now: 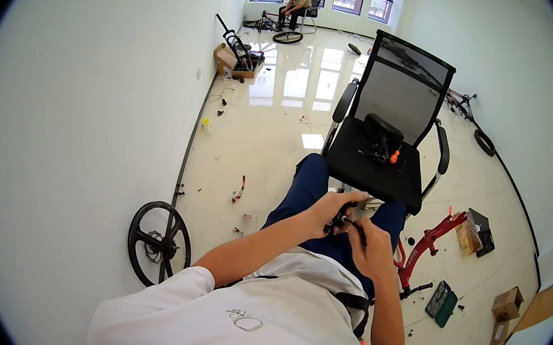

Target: The person adjusts a wall-mounted thermostat, then sits on a chair and assembles a small mechanical component using a screwdriver. The person repeatedly inserts and tightens screws into the component while seated.

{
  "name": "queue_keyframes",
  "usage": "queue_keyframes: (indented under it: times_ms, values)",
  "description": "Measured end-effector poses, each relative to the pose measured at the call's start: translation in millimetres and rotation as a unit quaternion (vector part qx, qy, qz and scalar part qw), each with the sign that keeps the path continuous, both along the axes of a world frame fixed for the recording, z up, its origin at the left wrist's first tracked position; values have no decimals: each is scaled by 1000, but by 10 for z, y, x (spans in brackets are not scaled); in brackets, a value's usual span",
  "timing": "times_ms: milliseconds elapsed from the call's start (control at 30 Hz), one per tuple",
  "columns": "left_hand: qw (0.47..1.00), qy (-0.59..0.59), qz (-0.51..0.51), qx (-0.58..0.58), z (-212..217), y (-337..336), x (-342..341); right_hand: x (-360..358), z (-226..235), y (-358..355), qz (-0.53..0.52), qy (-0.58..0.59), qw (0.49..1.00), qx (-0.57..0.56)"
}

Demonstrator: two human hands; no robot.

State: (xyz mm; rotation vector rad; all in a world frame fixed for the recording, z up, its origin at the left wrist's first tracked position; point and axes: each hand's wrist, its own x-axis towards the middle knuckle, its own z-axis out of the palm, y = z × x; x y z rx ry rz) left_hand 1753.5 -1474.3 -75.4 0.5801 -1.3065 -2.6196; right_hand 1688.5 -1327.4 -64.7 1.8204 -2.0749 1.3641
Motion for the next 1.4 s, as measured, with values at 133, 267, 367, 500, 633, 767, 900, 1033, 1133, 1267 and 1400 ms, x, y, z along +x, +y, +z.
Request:
queue_keyframes:
  times_ms: [133,267,367,500,633,767,900,1033,1133,1267,1400]
  values:
    - [997,10,-44,64,40,-93,-13,-255,-88,75,27,-27,992,123]
    - [998,-5,-22,-61,77,-30,11,-330,-224,124,124,-327,914,205]
    - [995,-27,1,-92,106,26,91,-234,-297,154,139,-374,901,171]
    - [995,-56,35,-81,101,11,166,-40,-426,96,143,-445,874,132]
    - [994,-59,-3,-96,42,-58,156,52,-521,98,142,-473,860,128]
    - [993,-40,-27,-104,35,-122,127,-72,-427,85,139,-331,921,149]
    - [995,-32,-9,-97,33,-95,131,-109,-184,65,41,-24,992,113]
    - [997,-57,-30,-29,-98,-53,75,-84,-147,55,-20,121,989,83]
    - [996,-81,-37,5,-203,-24,-41,-163,-221,33,-45,192,978,68]
    - [994,-96,-47,15,-182,67,-82,-248,-273,58,-62,243,968,17]
    - [992,-99,-61,45,-246,118,-36,-239,-234,100,-50,274,960,-7]
